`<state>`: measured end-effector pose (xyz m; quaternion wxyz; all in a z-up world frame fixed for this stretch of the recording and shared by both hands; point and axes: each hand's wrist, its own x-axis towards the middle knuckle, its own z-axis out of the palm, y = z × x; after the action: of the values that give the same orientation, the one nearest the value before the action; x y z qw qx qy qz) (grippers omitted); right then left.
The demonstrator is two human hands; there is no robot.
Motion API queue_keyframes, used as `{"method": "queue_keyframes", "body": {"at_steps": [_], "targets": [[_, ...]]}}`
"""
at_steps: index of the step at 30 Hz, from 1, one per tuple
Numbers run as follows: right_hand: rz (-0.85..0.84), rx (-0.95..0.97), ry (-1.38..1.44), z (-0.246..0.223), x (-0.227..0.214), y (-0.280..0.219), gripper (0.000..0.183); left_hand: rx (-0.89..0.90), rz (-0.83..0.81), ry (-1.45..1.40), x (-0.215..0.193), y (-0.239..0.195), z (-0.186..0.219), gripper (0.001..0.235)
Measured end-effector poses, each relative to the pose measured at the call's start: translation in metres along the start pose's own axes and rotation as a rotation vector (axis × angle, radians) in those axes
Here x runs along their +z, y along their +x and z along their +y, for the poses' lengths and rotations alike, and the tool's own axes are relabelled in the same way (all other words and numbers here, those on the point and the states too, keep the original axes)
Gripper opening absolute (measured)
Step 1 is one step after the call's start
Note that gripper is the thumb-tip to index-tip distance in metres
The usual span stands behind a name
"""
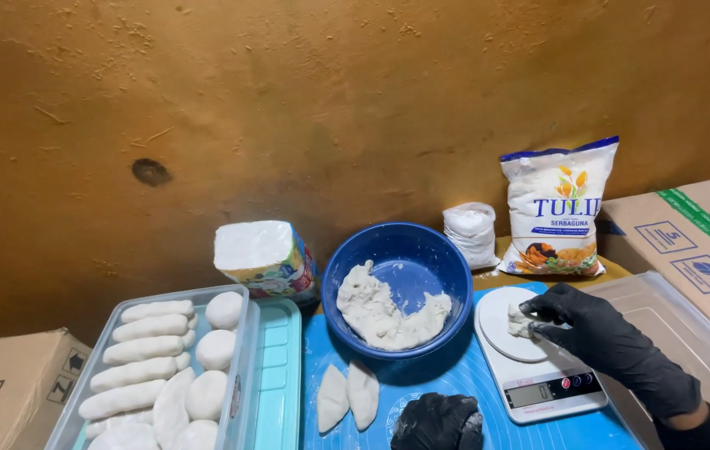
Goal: The person is portioning dough by weight using a digital scale and then shaping each portion into an oval shape by hand.
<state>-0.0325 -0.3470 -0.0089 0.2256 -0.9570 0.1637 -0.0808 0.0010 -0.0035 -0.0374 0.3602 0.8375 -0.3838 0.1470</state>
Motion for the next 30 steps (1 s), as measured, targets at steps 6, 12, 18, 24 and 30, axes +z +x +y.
{"method": "queue_keyframes", "body": {"at_steps": [6,12,18,24,30], "targets": [[0.045,0.059,0.069,-0.015,-0.017,-0.007,0.034,0.030,-0.022,-0.028,-0.008,0.005,0.004,0.034],[0.533,0.045,0.301,-0.058,-0.038,-0.020,0.025,0.194,0.274,-0.095,-0.031,0.025,0.015,0.029],[0.397,-0.247,0.424,-0.113,-0.036,0.012,0.026,0.035,0.363,0.269,-0.047,0.033,-0.008,0.039],[-0.265,-0.041,0.319,-0.189,-0.014,0.080,0.047,0.021,0.331,0.485,-0.040,0.041,-0.028,0.053],[-0.436,-0.219,0.025,-0.223,0.048,0.121,0.068,0.024,0.286,0.370,-0.033,0.042,-0.057,0.041]]}}
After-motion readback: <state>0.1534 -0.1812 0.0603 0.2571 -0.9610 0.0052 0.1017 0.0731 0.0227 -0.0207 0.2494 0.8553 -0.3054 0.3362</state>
